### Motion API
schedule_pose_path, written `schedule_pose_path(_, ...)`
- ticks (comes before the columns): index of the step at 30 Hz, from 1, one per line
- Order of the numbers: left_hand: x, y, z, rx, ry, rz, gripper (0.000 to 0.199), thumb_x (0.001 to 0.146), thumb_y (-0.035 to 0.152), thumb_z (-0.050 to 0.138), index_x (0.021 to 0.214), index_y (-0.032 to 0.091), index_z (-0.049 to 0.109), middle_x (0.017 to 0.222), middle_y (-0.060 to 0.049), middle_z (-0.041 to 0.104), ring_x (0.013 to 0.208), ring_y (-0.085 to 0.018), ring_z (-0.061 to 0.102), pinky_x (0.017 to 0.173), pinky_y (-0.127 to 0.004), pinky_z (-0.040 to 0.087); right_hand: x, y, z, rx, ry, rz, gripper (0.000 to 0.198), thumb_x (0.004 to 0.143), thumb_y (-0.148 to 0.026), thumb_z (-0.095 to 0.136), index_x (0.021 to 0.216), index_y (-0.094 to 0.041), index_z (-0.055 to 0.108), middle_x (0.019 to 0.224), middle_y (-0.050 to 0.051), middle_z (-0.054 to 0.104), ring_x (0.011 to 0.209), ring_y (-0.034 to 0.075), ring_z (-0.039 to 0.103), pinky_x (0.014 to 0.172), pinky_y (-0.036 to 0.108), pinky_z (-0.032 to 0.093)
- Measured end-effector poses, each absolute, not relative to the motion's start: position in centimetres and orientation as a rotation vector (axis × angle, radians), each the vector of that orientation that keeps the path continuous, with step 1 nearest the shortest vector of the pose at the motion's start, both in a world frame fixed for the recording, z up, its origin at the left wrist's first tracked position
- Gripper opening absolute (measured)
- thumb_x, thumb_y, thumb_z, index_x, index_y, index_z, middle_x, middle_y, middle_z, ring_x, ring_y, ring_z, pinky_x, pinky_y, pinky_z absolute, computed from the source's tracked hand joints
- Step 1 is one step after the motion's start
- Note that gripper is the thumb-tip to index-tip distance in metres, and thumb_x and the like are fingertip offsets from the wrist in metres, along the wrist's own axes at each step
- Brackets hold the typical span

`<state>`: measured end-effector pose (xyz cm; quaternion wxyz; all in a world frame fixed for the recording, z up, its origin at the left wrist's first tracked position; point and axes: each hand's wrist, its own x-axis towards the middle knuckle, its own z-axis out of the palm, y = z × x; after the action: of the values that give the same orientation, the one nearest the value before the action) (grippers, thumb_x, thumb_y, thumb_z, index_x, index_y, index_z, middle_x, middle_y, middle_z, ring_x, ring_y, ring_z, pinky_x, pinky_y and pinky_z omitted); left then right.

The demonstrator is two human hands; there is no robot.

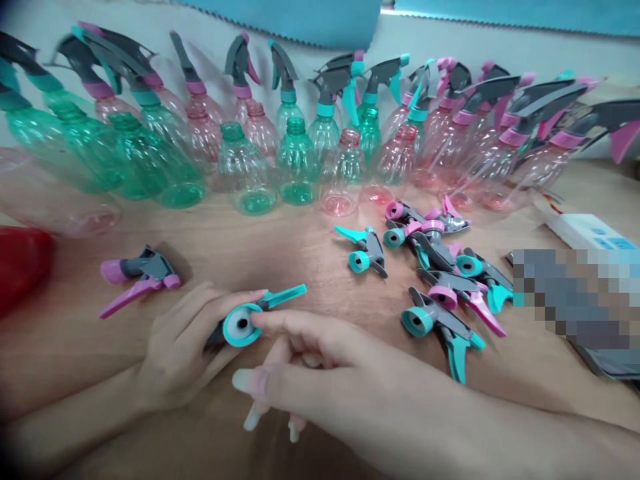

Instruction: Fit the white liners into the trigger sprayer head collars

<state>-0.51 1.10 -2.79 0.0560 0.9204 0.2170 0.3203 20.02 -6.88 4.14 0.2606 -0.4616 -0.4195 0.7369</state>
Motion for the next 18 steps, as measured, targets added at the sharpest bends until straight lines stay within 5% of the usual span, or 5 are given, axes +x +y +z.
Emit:
schedule_pose_path(6, -0.3, 1.0, -2.6, 2.807, 0.642, 0.973, 0.025, 0.093, 0.026, 0.05, 0.115, 0.015, 0.054, 0.084, -0.005, 0.063, 0.073, -0.018, 0.055, 0.058, -0.028, 0.045, 19.8, -6.8, 4.3, -1.348, -1.194, 1.917, 0.022, 0.085, -0.041, 0.06, 0.103, -0.029, 0.067, 0.092, 0.0, 0.063, 0.078, 0.013, 0.059, 0.067, 0.022, 0.048)
schedule_pose_path(18, -0.1, 0.9, -2.7, 2.905, 0.635, 0.98, 0.023, 0.095, 0.027, 0.048, 0.111, 0.014, 0.057, 0.084, -0.005, 0.063, 0.073, -0.017, 0.057, 0.057, -0.025, 0.047, 18.1, -8.6, 3.9, -1.337, -0.884, 1.837, 0.045, 0.073, -0.042, 0.073, 0.114, -0.03, 0.06, 0.083, 0.0, 0.064, 0.073, 0.014, 0.062, 0.067, 0.026, 0.05)
